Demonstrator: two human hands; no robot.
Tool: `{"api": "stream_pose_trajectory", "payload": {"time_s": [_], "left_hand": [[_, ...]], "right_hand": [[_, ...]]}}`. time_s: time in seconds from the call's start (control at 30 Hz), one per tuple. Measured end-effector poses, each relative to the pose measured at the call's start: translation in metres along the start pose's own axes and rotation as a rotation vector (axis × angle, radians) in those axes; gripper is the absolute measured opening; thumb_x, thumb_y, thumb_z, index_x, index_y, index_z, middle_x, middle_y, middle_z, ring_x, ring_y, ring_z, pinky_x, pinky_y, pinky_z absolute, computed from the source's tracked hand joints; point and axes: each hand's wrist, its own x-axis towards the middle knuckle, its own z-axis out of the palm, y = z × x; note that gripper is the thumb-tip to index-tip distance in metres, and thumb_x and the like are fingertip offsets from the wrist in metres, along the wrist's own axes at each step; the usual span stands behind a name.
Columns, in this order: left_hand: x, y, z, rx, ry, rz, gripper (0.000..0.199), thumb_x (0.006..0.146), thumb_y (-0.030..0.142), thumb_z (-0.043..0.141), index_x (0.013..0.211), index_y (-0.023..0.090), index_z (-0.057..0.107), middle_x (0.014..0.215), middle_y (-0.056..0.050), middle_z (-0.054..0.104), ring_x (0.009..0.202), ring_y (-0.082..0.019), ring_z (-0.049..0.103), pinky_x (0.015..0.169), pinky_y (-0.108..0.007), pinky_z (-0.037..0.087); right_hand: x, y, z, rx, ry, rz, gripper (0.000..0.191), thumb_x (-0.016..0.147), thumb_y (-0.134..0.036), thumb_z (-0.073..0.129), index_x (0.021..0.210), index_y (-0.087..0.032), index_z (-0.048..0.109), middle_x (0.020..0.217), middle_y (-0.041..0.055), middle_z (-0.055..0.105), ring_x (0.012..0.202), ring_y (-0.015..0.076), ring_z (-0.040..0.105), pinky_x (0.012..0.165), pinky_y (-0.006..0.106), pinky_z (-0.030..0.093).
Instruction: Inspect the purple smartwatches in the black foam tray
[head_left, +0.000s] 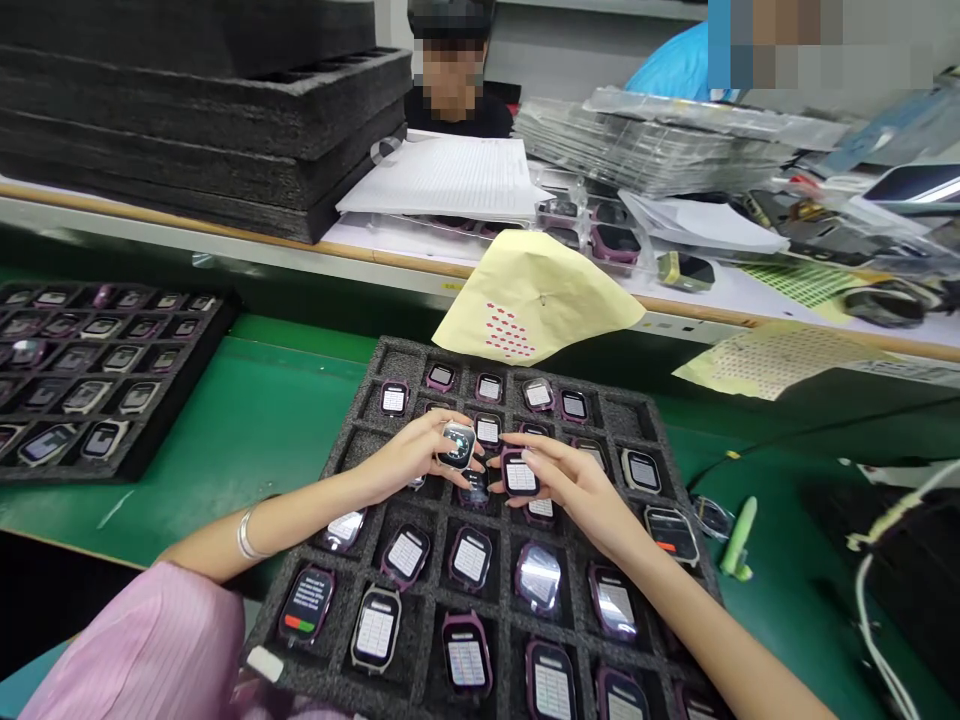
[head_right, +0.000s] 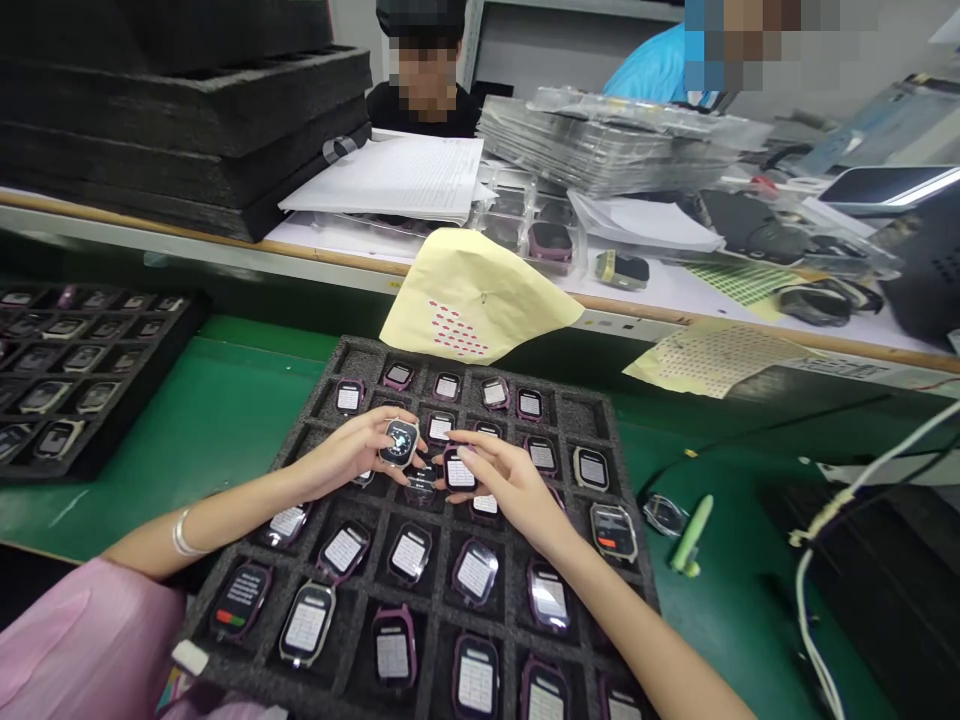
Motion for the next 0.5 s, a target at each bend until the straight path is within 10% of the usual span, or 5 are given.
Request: {"api": "stream_pose_trajectory", "payload": {"time_s": [0.5], "left_hand": [[-0.001, -0.013, -0.008, 0.087, -0.159, 0.115, 0.05, 0.072, 0.007, 0.053, 0.119, 0.022, 0.048, 0.103, -0.006, 0.062, 0.096, -0.022, 0.062, 0.077, -0.039, 0.058]], "right_hand": [[0.002, 0.004, -0.003, 0.035, -0.048, -0.035, 0.033, 0.087, -0.037, 0.064, 0.117, -0.022, 0.061, 0.108, 0.0085, 0.069, 0.085, 0.0234, 0.071, 0.072, 0.039, 0.061]]}}
